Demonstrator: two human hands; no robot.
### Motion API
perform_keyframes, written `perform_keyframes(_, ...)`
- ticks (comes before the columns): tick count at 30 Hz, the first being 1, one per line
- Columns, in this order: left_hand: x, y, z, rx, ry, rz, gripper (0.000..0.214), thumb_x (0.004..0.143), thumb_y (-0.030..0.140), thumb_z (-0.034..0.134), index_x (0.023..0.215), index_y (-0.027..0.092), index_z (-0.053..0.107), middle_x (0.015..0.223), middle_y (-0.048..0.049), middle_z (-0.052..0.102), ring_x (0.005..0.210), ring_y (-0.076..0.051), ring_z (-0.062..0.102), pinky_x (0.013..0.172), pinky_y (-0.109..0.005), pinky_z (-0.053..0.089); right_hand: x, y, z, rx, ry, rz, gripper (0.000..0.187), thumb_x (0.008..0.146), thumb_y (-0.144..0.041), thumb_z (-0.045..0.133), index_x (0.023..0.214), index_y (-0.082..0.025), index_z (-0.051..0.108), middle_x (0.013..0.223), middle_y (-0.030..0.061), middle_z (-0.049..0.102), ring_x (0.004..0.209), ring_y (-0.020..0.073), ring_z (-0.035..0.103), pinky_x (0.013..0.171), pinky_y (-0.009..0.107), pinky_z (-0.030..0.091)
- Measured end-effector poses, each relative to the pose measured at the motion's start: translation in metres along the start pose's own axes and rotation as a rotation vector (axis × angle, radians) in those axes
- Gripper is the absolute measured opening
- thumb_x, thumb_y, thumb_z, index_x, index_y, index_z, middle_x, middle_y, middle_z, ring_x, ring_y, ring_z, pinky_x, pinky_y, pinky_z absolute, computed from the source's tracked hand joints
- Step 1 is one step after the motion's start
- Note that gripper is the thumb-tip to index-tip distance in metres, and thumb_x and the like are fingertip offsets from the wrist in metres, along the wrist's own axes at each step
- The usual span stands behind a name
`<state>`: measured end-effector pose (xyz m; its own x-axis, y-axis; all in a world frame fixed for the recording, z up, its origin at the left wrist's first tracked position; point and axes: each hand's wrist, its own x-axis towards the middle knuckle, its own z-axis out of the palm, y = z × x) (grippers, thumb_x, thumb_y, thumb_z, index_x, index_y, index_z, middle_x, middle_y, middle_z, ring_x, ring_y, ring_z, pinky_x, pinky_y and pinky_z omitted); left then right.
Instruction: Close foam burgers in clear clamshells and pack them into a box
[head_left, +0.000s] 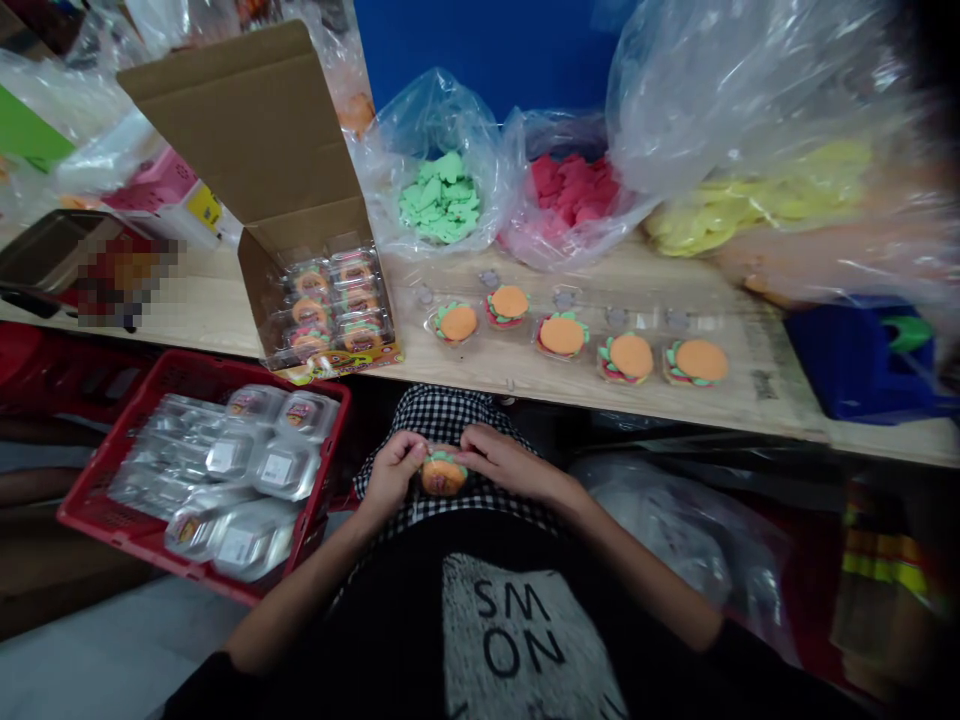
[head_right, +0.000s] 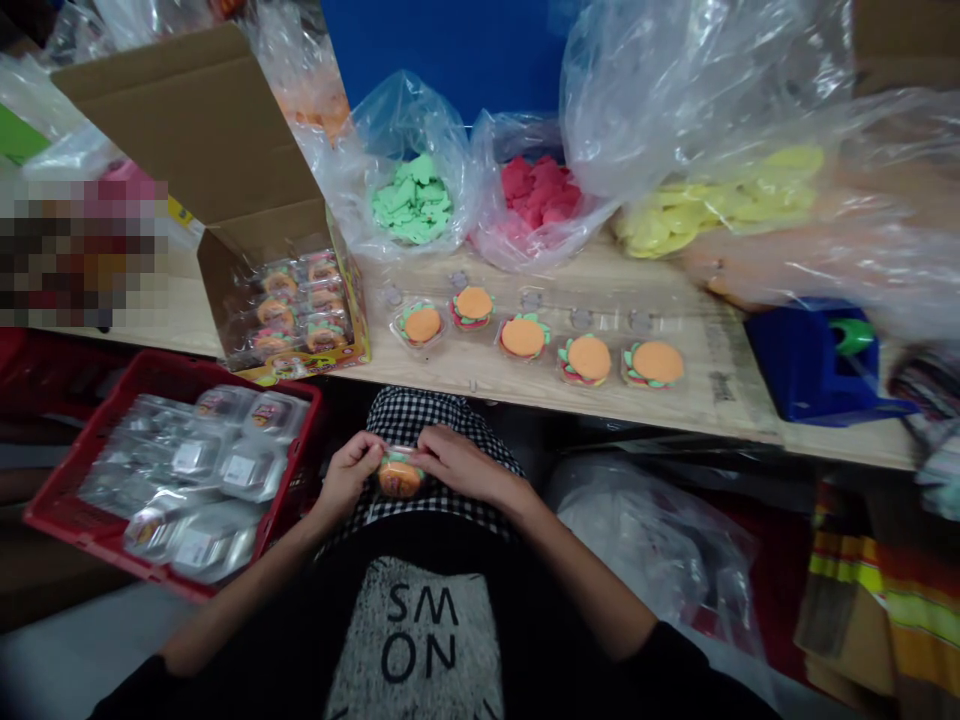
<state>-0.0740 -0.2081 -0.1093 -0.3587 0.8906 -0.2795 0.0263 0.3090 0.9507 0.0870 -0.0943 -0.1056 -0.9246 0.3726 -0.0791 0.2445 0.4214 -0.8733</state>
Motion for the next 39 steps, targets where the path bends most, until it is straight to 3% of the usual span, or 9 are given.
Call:
perform_keyframes(9, -0.006, -0.009, -0.008, 0.022, -0.005, -0.012, 0.020, 0.075, 0.035, 0.053, 0.071, 0.015, 0.057, 0.069, -0.0011, 0.052, 0.069, -0.015, 0.047, 0.066, -0.024, 0.038, 0.001, 0.007, 0.010, 0.152, -0.021, -0.018, 0.034, 0.086, -0.044, 0.034, 0.067, -0.018, 0.044, 0.066, -0.0012, 0.042, 0.063, 0.0120, 0.039, 0.059, 0.024, 0.031)
perform_keyframes(13, 0.007, -0.002, -0.008, 0.003, -0.030, -0.012, 0.019, 0.074, 0.034, 0.053, 0.072, 0.016, 0.058, 0.069, -0.0008, 0.055, 0.067, -0.014, 0.048, 0.065, -0.024, 0.038, -0.003, 0.015, 0.005, 0.172, 0.002, 0.028, 0.032, 0.086, -0.043, 0.035, 0.069, -0.018, 0.044, 0.067, -0.0015, 0.042, 0.065, 0.0120, 0.041, 0.059, 0.024, 0.032)
perform_keyframes(16, 0.030, 0.020, -0.008, 0.088, -0.160, 0.053, 0.017, 0.074, 0.031, 0.054, 0.073, 0.016, 0.061, 0.071, -0.0013, 0.057, 0.068, -0.014, 0.049, 0.065, -0.024, 0.038, 0.000, 0.013, -0.008, 0.126, 0.013, 0.055, 0.028, 0.085, -0.042, 0.039, 0.072, -0.018, 0.046, 0.072, -0.0006, 0.045, 0.069, 0.0127, 0.042, 0.062, 0.024, 0.033)
perform_keyframes(19, 0.052, 0.043, 0.002, 0.234, -0.395, 0.136, 0.012, 0.070, 0.027, 0.058, 0.069, 0.016, 0.063, 0.069, -0.0011, 0.057, 0.067, -0.014, 0.050, 0.064, -0.023, 0.038, 0.007, 0.007, -0.019, 0.102, 0.041, 0.047, 0.027, 0.080, -0.044, 0.047, 0.073, -0.018, 0.046, 0.072, -0.0010, 0.045, 0.068, 0.0127, 0.041, 0.062, 0.025, 0.033)
perform_keyframes(22, 0.061, 0.050, 0.020, 0.206, -0.509, 0.073, 0.010, 0.065, 0.025, 0.063, 0.067, 0.015, 0.061, 0.065, -0.0002, 0.057, 0.063, -0.012, 0.050, 0.061, -0.023, 0.037, 0.005, 0.008, -0.021, 0.209, 0.025, 0.048, 0.030, 0.078, -0.046, 0.049, 0.069, -0.019, 0.041, 0.066, -0.0032, 0.039, 0.063, 0.0114, 0.037, 0.058, 0.024, 0.032)
perform_keyframes(26, 0.046, 0.036, 0.030, -0.056, -0.380, -0.078, 0.023, 0.061, 0.027, 0.067, 0.078, 0.015, 0.058, 0.072, -0.0004, 0.057, 0.066, -0.012, 0.051, 0.063, -0.023, 0.040, -0.020, 0.022, -0.011, 0.362, 0.078, 0.136, 0.031, 0.080, -0.045, 0.045, 0.066, -0.019, 0.039, 0.063, -0.0040, 0.035, 0.061, 0.0106, 0.034, 0.056, 0.023, 0.030)
perform_keyframes(32, 0.015, 0.011, 0.032, -0.282, -0.217, -0.276, 0.031, 0.065, 0.033, 0.067, 0.087, 0.013, 0.059, 0.086, -0.0045, 0.061, 0.076, -0.013, 0.054, 0.073, -0.026, 0.041, -0.048, 0.035, 0.007, 0.515, 0.383, 0.263, 0.032, 0.079, -0.048, 0.046, 0.067, -0.019, 0.041, 0.063, -0.0037, 0.036, 0.060, 0.0108, 0.035, 0.056, 0.023, 0.030)
perform_keyframes(36, 0.024, 0.020, 0.040, -0.334, -0.126, -0.208, 0.028, 0.069, 0.038, 0.061, 0.078, 0.011, 0.058, 0.074, -0.0026, 0.059, 0.063, -0.011, 0.052, 0.061, -0.023, 0.040, -0.043, 0.028, 0.014, 0.509, 0.401, 0.253, 0.032, 0.079, -0.048, 0.044, 0.066, -0.019, 0.040, 0.061, -0.0039, 0.036, 0.059, 0.0111, 0.035, 0.056, 0.023, 0.030)
perform_keyframes(39, 0.036, 0.034, 0.040, -0.199, -0.209, -0.147, 0.027, 0.069, 0.037, 0.060, 0.076, 0.011, 0.059, 0.069, -0.0020, 0.059, 0.061, -0.010, 0.051, 0.061, -0.023, 0.040, -0.039, 0.021, 0.012, 0.356, 0.312, 0.198, 0.032, 0.084, -0.044, 0.038, 0.064, -0.019, 0.040, 0.063, -0.0026, 0.037, 0.062, 0.0120, 0.037, 0.059, 0.024, 0.031)
